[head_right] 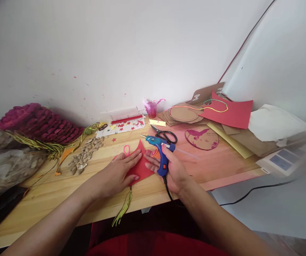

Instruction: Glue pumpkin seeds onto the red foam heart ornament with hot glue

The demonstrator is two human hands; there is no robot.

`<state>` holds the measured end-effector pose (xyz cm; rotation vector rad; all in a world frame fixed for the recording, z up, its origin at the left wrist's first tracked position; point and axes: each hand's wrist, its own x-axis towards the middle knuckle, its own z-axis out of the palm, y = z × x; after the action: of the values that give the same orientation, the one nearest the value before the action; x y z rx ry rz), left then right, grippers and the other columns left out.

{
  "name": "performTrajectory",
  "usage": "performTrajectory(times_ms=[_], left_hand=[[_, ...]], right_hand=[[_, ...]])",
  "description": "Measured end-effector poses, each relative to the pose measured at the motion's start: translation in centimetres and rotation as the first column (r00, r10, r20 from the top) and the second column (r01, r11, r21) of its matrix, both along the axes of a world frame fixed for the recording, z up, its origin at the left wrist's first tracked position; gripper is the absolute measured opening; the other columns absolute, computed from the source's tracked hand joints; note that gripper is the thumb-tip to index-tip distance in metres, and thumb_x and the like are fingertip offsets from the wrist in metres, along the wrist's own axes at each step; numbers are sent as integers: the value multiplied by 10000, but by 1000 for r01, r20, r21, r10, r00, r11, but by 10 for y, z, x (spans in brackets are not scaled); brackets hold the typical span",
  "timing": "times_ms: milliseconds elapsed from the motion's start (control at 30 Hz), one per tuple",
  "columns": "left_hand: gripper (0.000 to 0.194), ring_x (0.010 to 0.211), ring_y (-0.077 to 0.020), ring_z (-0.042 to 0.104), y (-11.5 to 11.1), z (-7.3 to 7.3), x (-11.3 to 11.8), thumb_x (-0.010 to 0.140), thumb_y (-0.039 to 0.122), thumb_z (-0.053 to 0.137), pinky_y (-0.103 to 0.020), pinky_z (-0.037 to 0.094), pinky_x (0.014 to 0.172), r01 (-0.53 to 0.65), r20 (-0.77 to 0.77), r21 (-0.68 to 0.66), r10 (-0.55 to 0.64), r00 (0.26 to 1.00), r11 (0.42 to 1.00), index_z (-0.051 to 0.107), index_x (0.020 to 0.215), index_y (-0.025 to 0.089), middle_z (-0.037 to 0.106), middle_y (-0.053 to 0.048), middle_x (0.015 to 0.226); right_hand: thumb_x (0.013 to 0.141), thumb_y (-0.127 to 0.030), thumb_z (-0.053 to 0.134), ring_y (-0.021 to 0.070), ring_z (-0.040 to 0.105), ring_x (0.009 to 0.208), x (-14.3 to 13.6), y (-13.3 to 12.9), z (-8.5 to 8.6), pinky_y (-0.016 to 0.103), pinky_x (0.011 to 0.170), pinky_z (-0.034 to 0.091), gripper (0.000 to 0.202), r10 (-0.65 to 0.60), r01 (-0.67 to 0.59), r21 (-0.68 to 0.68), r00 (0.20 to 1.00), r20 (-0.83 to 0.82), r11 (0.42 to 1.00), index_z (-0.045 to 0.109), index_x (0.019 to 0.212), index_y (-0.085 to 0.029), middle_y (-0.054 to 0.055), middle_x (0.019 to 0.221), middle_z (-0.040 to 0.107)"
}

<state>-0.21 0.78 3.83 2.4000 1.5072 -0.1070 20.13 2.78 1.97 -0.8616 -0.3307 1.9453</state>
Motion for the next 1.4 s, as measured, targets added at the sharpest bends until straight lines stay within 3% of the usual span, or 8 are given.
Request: performTrajectory(times_ms=[200,333,467,767,1000,1267,1400], left_hand=[[1016,1459,-388,266,7,-2,-3,822,705,536,-504,287,1153,1,20,-45,-1,1000,999,85,1588,212,116,-77,1651],[1027,1437,-331,343,10,-2,-4,801,734,548,-431,303,1149,55,43,8,-55,998,998,145,1583,205,185,-99,1638],[988,1405,-355,371,7,-7,-6,829,733,511,-449,317,1126,59,20,66,-61,998,996,184,1576,175,217,-120,1627],[796,1319,-358,435,-4,-16,-4,930,675,371,-514,353,1061,75,-43,179,-68,997,981,214,1570,229,277,-94,1613],[654,1294,-329,458,-18,-17,2,999,540,334,-460,409,1008,97,-58,238,-85,995,967,296,1547,186,344,-71,1588],[571,1208,-319,531,-19,-23,4,1014,450,345,-449,441,965,115,-107,269,-89,990,956,342,1532,209,382,-58,1569],[531,1175,-314,555,-27,-14,7,1010,385,375,-475,448,955,82,-42,255,-73,996,964,369,1519,234,423,-70,1544]], right_hand=[[1015,-343,432,242,703,1099,-1,0,1,374,862,600,326,11,-11,-13,1000,0,1000,673,1126,-154,137,1056,775],[1016,-335,431,246,703,1099,-1,-1,5,372,862,600,320,11,-11,-5,1000,10,1000,671,1114,-146,145,1053,775],[1022,-322,410,252,702,1102,-1,-3,8,379,856,601,322,2,-2,0,1000,19,1000,672,1077,-145,152,1056,774],[1017,-339,414,262,709,1085,0,-2,2,398,841,605,318,-12,13,34,1000,-25,999,674,1052,-161,148,1029,781],[1016,-347,415,261,723,1051,0,-1,3,409,842,606,328,11,-10,36,1000,-19,999,663,1092,-147,153,1010,781],[1008,-338,439,257,729,1030,-1,-1,1,407,875,597,307,12,-12,28,1000,-28,1000,683,983,-152,149,991,783],[1009,-334,439,243,737,1008,-1,0,-1,398,885,592,297,9,-8,50,1000,-25,999,684,1000,-167,133,1001,785]])
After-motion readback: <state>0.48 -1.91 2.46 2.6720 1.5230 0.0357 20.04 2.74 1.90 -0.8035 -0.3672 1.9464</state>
